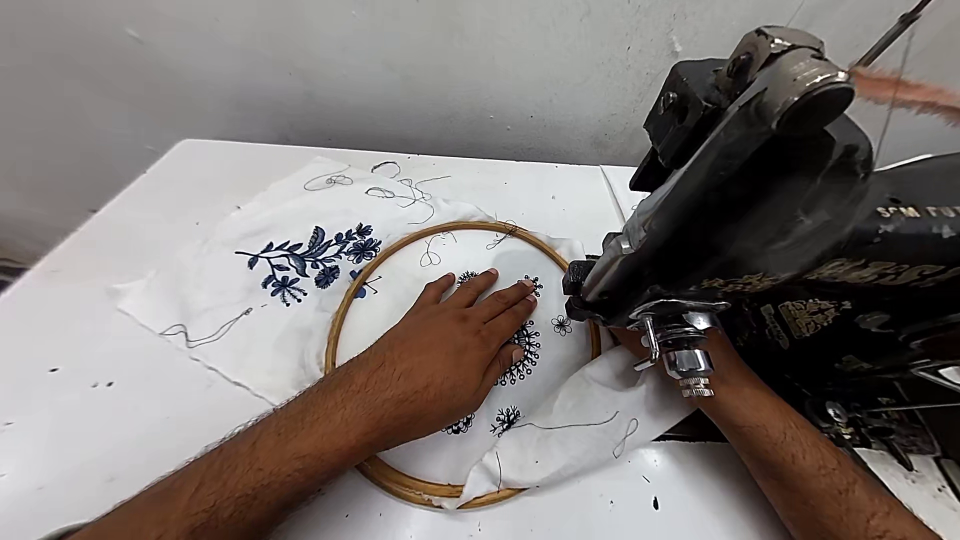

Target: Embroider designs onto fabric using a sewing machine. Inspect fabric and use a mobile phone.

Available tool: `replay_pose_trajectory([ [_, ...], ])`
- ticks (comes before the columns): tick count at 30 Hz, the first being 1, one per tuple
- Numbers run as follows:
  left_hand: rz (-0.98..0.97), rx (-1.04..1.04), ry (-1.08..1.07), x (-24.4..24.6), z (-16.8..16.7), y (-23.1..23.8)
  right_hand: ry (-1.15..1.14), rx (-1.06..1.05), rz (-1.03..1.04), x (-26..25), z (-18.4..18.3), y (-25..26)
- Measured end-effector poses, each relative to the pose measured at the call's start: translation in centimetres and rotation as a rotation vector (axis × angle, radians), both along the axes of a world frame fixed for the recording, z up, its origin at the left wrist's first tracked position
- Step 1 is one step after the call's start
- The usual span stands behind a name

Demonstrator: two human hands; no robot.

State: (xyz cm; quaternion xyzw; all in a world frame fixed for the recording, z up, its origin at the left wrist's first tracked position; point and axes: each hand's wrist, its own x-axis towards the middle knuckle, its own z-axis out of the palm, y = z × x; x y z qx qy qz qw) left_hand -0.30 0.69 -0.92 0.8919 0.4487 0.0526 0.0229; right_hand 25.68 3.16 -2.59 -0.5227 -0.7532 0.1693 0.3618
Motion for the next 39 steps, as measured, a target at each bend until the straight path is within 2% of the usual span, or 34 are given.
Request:
replay_pose_trajectory([
  [13,-0.013,-0.013,0.0,-0.2,0.3,-0.1,0.018,0.009,0.031,0.1,0.2,0.0],
  [23,-0.018,-0.03,-0.003,-0.2,0.5,-0.1,0.023,-0.141,-0.061,-0.6,2.2,-1.1],
  [27,-0.015,-0.036,-0.007,-0.2,0.5,-0.2,0.087,0.008,-0.034,-0.5,1.0,-0.5],
  [29,-0.017,-0.032,-0.013,-0.2,0.5,-0.1,0.105,0.007,-0.027,-0.5,1.2,-0.6],
  [34,-0.018,-0.026,-0.007,-0.2,0.4,-0.2,-0.031,-0.104,-0.054,-0.4,1.9,-1.2],
  [39,-0.027,-0.02,-0.009,0.0,0.3,-0.3,0.004,0.034,0.006,-0.3,0.8,-0.7],
])
